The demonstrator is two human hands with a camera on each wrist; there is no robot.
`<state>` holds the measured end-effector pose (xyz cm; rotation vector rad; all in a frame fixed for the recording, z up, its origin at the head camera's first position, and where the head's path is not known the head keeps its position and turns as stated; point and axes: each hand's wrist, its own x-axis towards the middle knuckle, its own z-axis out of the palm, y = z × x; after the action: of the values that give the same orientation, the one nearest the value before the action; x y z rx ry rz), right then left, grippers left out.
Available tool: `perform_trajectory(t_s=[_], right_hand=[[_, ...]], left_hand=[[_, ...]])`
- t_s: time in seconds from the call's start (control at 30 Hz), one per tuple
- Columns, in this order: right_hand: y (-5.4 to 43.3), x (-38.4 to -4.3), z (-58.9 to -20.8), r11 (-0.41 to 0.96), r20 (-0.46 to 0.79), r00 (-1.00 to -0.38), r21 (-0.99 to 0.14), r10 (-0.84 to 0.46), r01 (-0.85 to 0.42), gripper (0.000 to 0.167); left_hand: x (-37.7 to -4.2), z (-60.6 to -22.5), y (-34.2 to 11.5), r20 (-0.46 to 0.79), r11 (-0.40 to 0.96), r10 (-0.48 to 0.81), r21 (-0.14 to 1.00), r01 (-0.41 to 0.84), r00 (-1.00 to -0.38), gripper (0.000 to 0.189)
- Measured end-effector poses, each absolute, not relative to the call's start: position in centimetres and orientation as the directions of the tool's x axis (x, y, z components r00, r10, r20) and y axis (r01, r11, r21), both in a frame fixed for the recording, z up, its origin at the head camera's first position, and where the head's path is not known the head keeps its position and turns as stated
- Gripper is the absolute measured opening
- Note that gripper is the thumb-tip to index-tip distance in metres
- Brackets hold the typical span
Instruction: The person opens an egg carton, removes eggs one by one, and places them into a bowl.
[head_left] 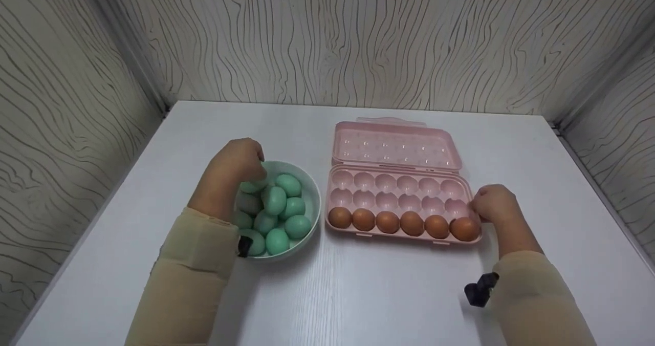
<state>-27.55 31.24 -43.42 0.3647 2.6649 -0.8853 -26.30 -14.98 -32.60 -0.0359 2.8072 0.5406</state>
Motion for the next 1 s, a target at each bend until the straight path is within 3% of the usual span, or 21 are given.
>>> perform_trajectory(t_s=[0.3, 0.5, 1.0], right_hand=[[31.2, -27.5, -43.2, 0.783, -0.360, -0.921, -0.526, 0.149, 0.332, 0.020], [31.1, -27.6, -43.2, 0.782, -0.357, -0.923, -0.529, 0.146, 0.328, 0.020], [31.3, -27.5, -43.5, 0.760, -0.375, -0.914, -0.547, 0.153, 0.351, 0.026]], left_hand=[[-25.9, -33.8, -15.5, -0.367, 0.971, 0.060, 0.239, -0.031, -0.928, 0.025], [-26.0, -34.6, -15.2, -0.389, 0.981, 0.044, 0.189, -0.034, -0.920, 0.028], [-25.7, -35.5, -14.2, -0.381, 0.975, 0.014, 0.208, -0.071, -0.925, 0.032]])
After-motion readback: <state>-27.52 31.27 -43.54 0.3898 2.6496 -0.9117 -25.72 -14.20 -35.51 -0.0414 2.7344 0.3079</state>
